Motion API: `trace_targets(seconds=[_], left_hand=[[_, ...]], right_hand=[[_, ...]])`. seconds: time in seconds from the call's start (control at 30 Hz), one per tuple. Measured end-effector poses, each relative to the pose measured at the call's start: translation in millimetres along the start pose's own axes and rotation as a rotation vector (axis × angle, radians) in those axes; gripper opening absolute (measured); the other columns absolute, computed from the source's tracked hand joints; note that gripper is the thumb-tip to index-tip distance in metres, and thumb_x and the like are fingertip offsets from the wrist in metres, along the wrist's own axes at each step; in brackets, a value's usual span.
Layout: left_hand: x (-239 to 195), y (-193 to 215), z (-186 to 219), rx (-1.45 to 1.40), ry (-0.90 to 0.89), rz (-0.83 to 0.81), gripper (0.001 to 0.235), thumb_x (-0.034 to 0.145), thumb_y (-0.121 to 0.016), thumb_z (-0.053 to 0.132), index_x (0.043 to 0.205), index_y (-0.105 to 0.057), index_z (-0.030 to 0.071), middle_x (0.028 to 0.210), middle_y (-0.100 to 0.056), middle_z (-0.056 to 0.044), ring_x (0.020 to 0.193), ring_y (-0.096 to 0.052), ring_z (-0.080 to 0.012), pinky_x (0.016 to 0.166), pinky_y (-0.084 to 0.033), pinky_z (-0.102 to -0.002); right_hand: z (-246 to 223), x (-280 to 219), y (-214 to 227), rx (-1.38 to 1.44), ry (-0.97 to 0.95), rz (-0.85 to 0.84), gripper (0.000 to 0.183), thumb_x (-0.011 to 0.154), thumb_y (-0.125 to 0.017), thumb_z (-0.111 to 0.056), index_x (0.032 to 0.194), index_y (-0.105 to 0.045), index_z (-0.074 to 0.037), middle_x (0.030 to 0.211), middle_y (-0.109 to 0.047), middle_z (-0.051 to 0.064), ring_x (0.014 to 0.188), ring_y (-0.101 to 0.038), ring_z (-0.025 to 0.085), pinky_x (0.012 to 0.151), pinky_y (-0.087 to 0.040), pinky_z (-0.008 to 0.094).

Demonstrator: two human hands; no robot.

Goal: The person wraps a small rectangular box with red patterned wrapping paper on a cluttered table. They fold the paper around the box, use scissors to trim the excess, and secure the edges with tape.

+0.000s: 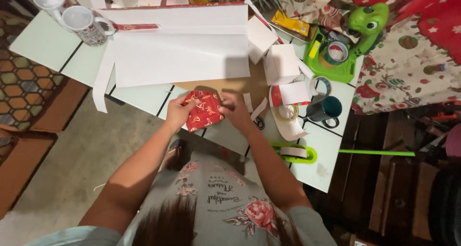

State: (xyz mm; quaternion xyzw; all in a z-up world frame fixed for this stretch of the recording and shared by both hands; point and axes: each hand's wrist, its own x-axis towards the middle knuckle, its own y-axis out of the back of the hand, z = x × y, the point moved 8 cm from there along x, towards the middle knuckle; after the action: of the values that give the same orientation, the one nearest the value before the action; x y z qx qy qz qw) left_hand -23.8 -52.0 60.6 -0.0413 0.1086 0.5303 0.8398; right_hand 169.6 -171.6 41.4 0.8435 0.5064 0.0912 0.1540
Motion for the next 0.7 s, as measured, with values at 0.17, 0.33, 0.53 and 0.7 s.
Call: trace_targets(seconds=[0.17, 0.33, 0.53, 0.7], left_hand=[[3, 4, -9, -0.067, 0.004, -0.027, 0.023, 0.082, -0.087, 0.018, 0.102, -0.081, 0.008, 0.072, -0.069, -0.017, 0.062, -0.068, -0.0217, 0.051, -0.055, -0.037], [4, 2, -12, -0.121, 0.025, -0.035, 0.021, 0.080, -0.087, 0.015, 0.099, -0.081, 0.008, 0.071, -0.070, -0.017, 0.061, -0.067, -0.0212, 0.050, -0.056, -0.036], [4, 4, -2, -0.081, 0.009, -0.062, 0.020, 0.081, -0.086, 0.015, 0.100, -0.082, 0.010, 0.072, -0.072, -0.016, 0.064, -0.068, -0.0192, 0.053, -0.056, -0.035], [9, 5, -10, -0.081, 0.047, -0.091, 0.019, 0.079, -0.087, 0.014, 0.097, -0.081, 0.009, 0.073, -0.073, -0.015, 0.063, -0.068, -0.0186, 0.054, -0.056, -0.034]], right_hand=[[-42, 2, -13, 0.154, -0.087, -0.269, 0.072, 0.082, -0.085, -0.034, 0.146, -0.057, -0.018, 0.138, -0.062, 0.017, 0.128, -0.060, 0.031, 0.107, -0.050, 0.046], [-27, 40, -29, 0.222, -0.150, -0.262, 0.054, 0.074, -0.094, -0.018, 0.124, -0.074, -0.008, 0.116, -0.075, 0.013, 0.111, -0.066, 0.017, 0.103, -0.051, 0.038], [-26, 81, -33, 0.012, -0.123, -0.353, 0.031, 0.066, -0.098, -0.023, 0.092, -0.084, -0.014, 0.085, -0.076, 0.006, 0.077, -0.066, 0.014, 0.077, -0.057, 0.032], [-134, 66, -46, -0.326, -0.001, -0.661, 0.025, 0.069, -0.091, -0.019, 0.093, -0.084, -0.013, 0.087, -0.079, 0.009, 0.085, -0.070, 0.022, 0.084, -0.055, 0.039]])
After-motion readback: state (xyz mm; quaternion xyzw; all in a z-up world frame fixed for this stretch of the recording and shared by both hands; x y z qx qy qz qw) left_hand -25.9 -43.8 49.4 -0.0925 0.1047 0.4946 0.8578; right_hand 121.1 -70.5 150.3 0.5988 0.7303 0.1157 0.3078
